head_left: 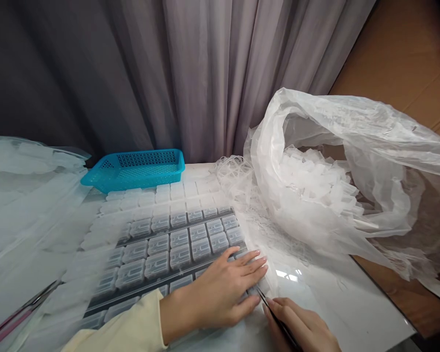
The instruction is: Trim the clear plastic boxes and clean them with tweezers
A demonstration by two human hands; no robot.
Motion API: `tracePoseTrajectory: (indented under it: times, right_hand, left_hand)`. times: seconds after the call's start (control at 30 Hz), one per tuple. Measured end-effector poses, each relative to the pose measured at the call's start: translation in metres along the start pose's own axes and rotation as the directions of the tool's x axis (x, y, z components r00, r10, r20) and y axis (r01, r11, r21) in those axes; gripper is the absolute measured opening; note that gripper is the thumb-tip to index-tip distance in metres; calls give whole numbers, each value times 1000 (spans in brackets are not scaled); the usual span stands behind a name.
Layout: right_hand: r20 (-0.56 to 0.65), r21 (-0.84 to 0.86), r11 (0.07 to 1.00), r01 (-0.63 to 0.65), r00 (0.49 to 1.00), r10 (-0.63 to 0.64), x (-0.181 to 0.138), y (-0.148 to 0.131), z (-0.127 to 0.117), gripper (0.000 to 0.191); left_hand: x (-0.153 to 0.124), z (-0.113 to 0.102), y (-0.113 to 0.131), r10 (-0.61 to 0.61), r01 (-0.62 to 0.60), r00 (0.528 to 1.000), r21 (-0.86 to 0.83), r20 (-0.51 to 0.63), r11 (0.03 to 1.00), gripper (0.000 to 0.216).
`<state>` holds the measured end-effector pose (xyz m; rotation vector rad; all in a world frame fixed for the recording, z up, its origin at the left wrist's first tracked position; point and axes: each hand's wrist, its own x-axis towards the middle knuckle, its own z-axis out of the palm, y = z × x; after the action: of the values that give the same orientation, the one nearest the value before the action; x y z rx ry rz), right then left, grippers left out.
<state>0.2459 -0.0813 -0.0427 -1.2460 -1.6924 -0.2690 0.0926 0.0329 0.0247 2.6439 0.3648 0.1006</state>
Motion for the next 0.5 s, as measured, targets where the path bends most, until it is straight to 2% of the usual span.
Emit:
tracePoseTrajectory:
  times: [0.13, 0.2, 0.3, 0.37, 0.5]
  right_hand:
    - [130, 48, 997, 61, 989, -66, 6, 5, -5, 35]
    - [239, 27, 988, 155, 958, -157, 12, 6, -12, 40]
    - [371, -52, 927, 371, 869, -327, 21, 9, -24, 44]
    - [401, -75, 864, 497, 809, -431, 24, 11, -29, 45]
    - [435, -70, 764, 642, 709, -555, 32, 15, -31, 47]
  left_hand:
    - [0, 4, 0, -13, 12, 1000, -38, -27, 999, 48]
    - [0, 4, 1, -28, 26, 999, -62, -28, 998, 48]
    - [2, 2, 0, -69, 66, 997, -105, -21, 992, 49]
    - [3, 1, -1, -94, 93, 996, -142, -4, 986, 48]
    - [8, -2, -4, -128, 137, 990, -177, 59, 975, 31]
